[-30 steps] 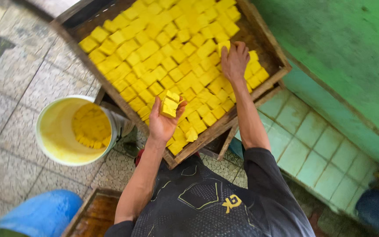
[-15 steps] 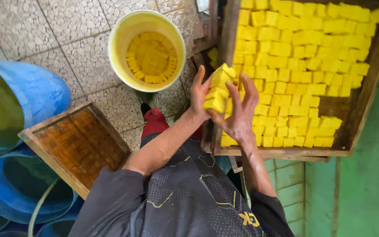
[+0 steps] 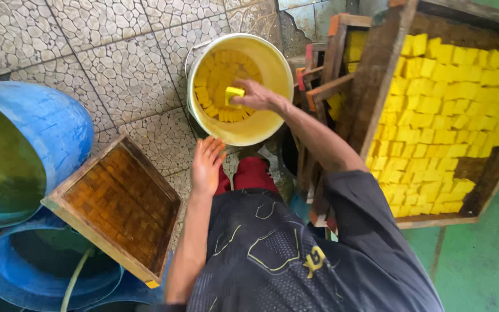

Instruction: The person picks yellow tofu blocks one at a time from woven bamboo trays and places them into a white bucket, occasionally stacking a few blocks in hand before dropping them in. They briefly scoop water with a green plastic scoop between transfers and continue emptying the trays into the bucket.

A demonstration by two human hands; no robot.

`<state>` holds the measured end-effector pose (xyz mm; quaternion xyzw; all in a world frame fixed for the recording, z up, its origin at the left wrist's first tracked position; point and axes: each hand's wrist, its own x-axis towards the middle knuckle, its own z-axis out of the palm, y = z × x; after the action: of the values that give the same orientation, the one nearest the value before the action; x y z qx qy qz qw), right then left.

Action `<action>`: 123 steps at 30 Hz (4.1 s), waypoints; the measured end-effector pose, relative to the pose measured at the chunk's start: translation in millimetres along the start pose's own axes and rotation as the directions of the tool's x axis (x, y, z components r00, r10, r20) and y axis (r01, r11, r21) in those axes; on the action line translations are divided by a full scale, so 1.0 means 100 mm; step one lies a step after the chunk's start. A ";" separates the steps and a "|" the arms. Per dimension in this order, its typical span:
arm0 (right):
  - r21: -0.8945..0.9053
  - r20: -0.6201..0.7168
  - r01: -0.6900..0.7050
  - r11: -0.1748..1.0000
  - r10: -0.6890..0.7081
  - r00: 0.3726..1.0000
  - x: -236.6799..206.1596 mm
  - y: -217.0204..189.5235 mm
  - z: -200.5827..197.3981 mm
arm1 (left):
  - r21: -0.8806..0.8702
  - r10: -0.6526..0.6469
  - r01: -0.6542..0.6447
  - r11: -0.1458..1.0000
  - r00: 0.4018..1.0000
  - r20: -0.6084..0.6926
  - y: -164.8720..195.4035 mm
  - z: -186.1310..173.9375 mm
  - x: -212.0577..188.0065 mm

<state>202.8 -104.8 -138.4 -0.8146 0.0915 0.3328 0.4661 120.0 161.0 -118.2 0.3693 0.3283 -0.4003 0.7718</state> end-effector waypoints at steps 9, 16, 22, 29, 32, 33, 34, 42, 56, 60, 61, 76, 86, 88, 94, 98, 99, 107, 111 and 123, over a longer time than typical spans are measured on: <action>-0.994 0.110 0.112 -0.009 -0.272 0.956 1.04 0.77 0.02 | -0.261 -0.075 -0.004 0.965 0.953 -0.292 0.21 -1.09 -0.42; -0.987 -0.065 -0.036 0.159 -0.182 0.981 0.99 0.81 0.33 | -0.190 -0.028 -0.027 0.981 0.958 -0.284 0.28 -1.12 -0.38; -0.696 -0.373 -0.025 0.717 -0.331 0.867 -0.16 -0.24 0.12 | -0.035 0.024 -0.027 0.999 0.996 -0.082 0.37 -0.76 -0.41; 0.271 -0.962 0.178 0.946 0.260 0.084 -3.37 0.47 0.04 | 0.297 -0.019 -0.057 0.953 0.969 0.247 0.03 0.14 -0.52; 0.112 -0.891 -0.171 0.979 0.023 -0.453 -4.92 1.75 -0.25 | 0.398 -0.034 -0.103 0.912 0.945 0.324 -0.24 0.64 -0.59; 0.184 -0.847 -0.228 0.956 0.036 -0.530 -5.31 2.12 -0.22 | 0.429 -0.039 -0.118 0.895 0.940 0.339 -0.34 0.76 -0.61; 0.268 -0.860 -0.395 0.879 0.034 -0.508 -5.75 2.41 -0.26 | 0.448 -0.037 -0.142 0.883 0.929 0.369 -0.44 0.99 -0.71; 0.312 -0.949 -0.679 0.664 0.192 -0.249 -6.67 3.26 0.14 | 0.575 -0.093 -0.242 0.781 0.866 0.491 -1.28 2.03 -1.31; 0.261 -0.959 -0.506 0.822 0.279 -0.040 -6.57 3.25 0.48 | 0.648 -0.317 -0.187 0.739 0.752 0.578 -2.31 2.41 -1.67; 0.470 -0.840 -0.381 0.796 0.536 0.084 -6.58 3.27 0.50 | 0.717 -0.384 -0.179 0.674 0.744 0.546 -2.64 2.51 -1.66; 0.355 -0.900 -0.477 0.804 0.432 0.059 -6.57 3.25 0.49 | 0.730 -0.403 -0.175 0.661 0.737 0.542 -2.73 2.53 -1.65; 0.071 -0.966 -0.138 0.988 0.102 0.238 -6.23 2.49 0.28 | 0.689 -0.580 0.180 0.702 0.707 0.406 -4.04 2.72 -1.24; 0.346 -0.938 -0.285 0.894 0.334 -0.089 -5.86 2.82 0.34 | 0.589 -0.632 0.348 0.729 0.674 0.383 -3.41 2.35 -1.52; 0.255 -0.967 -0.416 0.873 0.226 -0.119 -5.80 2.70 0.38 | 0.587 -0.627 0.347 0.731 0.682 0.377 -3.34 2.33 -1.55; 0.256 -0.966 -0.300 0.919 0.252 -0.051 -5.73 2.69 0.26 | 0.578 -0.603 0.320 0.750 0.690 0.400 -3.22 2.34 -1.52; 0.342 -0.940 -0.370 0.864 0.314 -0.136 -5.69 2.86 0.02 | 0.586 -0.592 0.297 0.754 0.695 0.408 -3.17 2.33 -1.53; 0.298 -0.954 -0.501 0.813 0.240 -0.179 -5.67 2.86 -0.01 | 0.592 -0.592 0.292 0.751 0.694 0.408 -3.16 2.32 -1.53; 0.446 -0.894 -0.021 0.895 0.445 -0.052 -5.57 2.81 -0.07 | 0.422 -0.561 0.388 0.820 0.694 0.452 -3.10 2.30 -1.41; 0.324 -0.946 -0.422 0.847 0.295 -0.135 -5.42 2.87 -0.03 | 0.299 -0.510 0.414 0.860 0.709 0.487 -2.99 2.37 -1.28; -0.044 -0.943 0.189 0.981 -0.103 0.316 -4.93 1.01 0.20 | -0.038 -0.253 0.364 0.931 0.714 0.653 -2.26 2.72 -1.01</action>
<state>-228.6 -223.2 93.4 -0.8433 0.2823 -0.2467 0.3851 -64.1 -119.4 32.6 0.0866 0.1355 -0.5966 0.7863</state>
